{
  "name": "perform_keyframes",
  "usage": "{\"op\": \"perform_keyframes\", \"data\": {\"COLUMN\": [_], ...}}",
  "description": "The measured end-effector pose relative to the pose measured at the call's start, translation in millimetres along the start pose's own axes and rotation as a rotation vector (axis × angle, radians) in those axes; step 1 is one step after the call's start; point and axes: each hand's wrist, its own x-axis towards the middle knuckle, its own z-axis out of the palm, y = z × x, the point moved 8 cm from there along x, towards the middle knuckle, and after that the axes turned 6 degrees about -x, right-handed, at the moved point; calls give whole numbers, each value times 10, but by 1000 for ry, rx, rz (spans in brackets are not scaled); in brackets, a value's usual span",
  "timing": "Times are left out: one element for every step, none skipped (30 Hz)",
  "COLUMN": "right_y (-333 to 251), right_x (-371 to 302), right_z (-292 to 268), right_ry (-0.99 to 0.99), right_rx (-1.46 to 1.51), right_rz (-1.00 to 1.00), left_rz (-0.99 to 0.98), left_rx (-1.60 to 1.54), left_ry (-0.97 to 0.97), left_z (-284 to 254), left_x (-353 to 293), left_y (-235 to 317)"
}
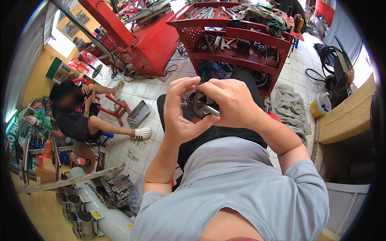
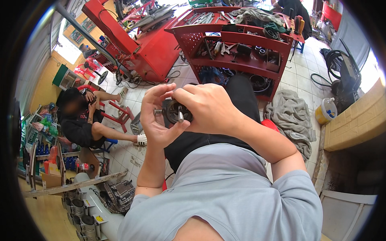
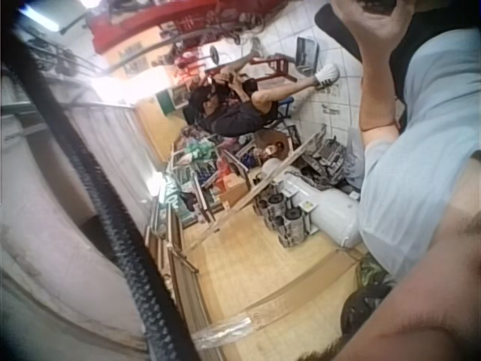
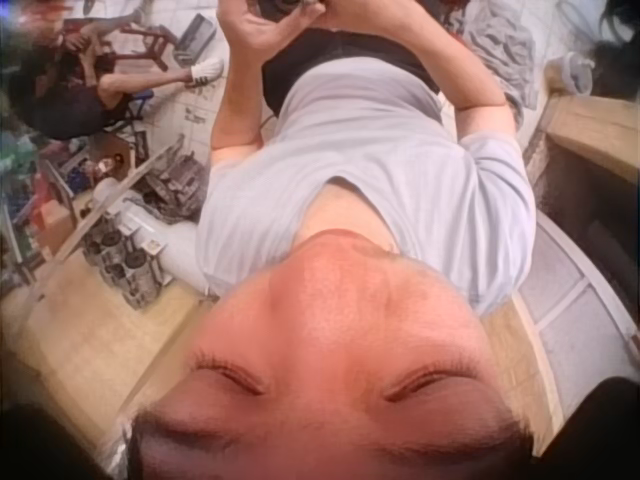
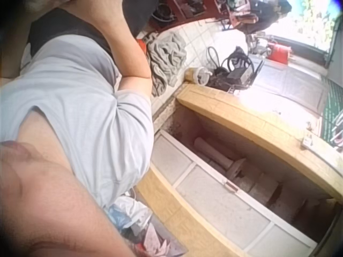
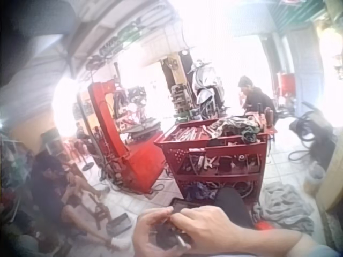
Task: The person sits on a stool in a workshop and assembles a cylindrical mechanical component, likely a brake caliper. They insert a metal rod into the cylinder, attach a small metal piece, and tighten a nut onto the rod using their fingers. The person rotates the assembly to inspect the fit and alignment of the parts.
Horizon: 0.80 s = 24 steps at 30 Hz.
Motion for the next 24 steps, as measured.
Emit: {"op": "perform_keyframes", "data": {"right_y": [10, 19, 27, 21, 10, 7, 7, 7, 7, 4, 4, 8, 7, 5, 0, -5, -9, -10, -4, 1, 2, 0, -2, -2], "right_x": [1, 4, 8, 19, 28, 33, 31, 22, 11, 3, 2, 5, 11, 10, 7, 3, 4, 7, 8, 5, -1, 2, 3, 2], "right_z": [-7, -16, -25, -58, -90, -121, -139, -133, -119, -107, -109, -110, -115, -113, -116, -114, -116, -115, -121, -117, -113, -109, -115, -122], "right_ry": [10, 21, 31, 66, 100, 135, 160, 163, 165, 169, 187, 205, 222, 217, 211, 204, 212, 219, 228, 219, 211, 202, 203, 205], "right_rx": [19, 37, 55, 67, 78, 90, 97, 93, 88, 84, 96, 108, 121, 125, 128, 131, 131, 131, 128, 119, 109, 101, 101, 100], "right_rz": [17, 33, 50, 60, 69, 79, 67, 67, 67, 67, 64, 61, 56, 61, 66, 70, 64, 58, 54, 60, 65, 67, 67, 67], "left_rz": [-2, -4, -5, -17, -28, -39, -57, -51, -44, -37, -13, -20, -26, -31, -23, -30, -38, -45, -44, -71, -99, -124, -126, -129], "left_rx": [-50, -101, -152, -155, -158, -162, -170, -178, -185, -193, -190, -203, -215, -226, -223, -226, -230, -233, -219, -195, -171, -144, -161, -179], "left_ry": [41, 82, 123, 135, 147, 158, 157, 153, 149, 144, 129, 133, 140, 147, 165, 202, 238, 275, 243, 231, 219, 209, 200, 189], "left_z": [-20, -29, -48, -84, -144, -191, -194, -208, -225, -231, -215, -214, -223, -230, -245, -273, -302, -333, -345, -339, -329, -328, -332, -337], "left_x": [8, 18, 19, -1, -40, -58, -47, -47, -48, -47, -28, -12, 5, 22, 42, 33, 15, -8, -6, -4, -8, -11, -13, -14], "left_y": [18, 43, 51, 10, -62, -103, -88, -82, -77, -70, -23, 3, 33, 57, 76, 50, 6, -39, -77, -99, -116, -125, -116, -106]}}
